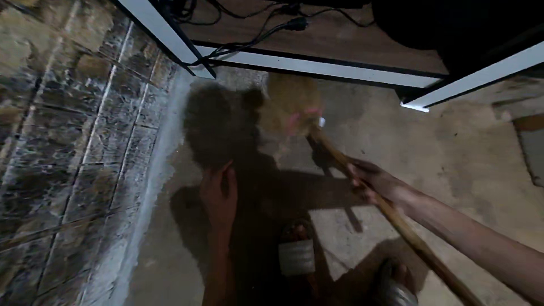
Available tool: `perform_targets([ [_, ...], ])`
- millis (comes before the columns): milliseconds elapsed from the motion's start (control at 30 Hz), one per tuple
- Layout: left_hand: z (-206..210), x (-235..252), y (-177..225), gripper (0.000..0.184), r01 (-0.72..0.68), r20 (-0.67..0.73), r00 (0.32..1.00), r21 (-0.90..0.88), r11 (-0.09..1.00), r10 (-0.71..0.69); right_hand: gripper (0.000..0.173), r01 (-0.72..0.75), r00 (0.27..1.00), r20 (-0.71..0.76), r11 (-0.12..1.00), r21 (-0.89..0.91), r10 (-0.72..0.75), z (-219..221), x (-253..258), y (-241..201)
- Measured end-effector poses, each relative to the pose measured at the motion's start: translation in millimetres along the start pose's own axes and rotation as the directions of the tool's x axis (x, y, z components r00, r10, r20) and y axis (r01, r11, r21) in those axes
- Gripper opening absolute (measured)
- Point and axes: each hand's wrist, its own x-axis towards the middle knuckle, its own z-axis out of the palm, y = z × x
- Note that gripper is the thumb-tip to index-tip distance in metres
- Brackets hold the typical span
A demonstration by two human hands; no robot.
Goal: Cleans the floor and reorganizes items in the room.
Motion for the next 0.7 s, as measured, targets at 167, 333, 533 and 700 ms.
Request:
perform_targets([
  [167,11,-2,-4,0.031,0.094,0.127,0.987,0.066,0.993,-0.102,0.035,-0.117,0.940,-0.321,0.993,0.024,0.119,-60,-171,44],
  [333,24,-10,0,0.035,0.136,0.229,0.960,0.111,0.984,-0.159,0.057,-0.105,0.941,-0.338,0.918,-0.382,-0.033,-24,-243,50],
  [533,17,7,20,0.039,0.087,0.067,0.994,0.019,0.996,-0.088,0.059,0.158,0.979,0.182,0.915,-0.370,-0.095,31,-113,8],
  [700,-7,3,-6,0.041,0.092,0.038,0.995,-0.048,0.995,-0.090,0.054,0.064,0.949,0.303,0.881,-0.468,0.092,13,-67,54],
])
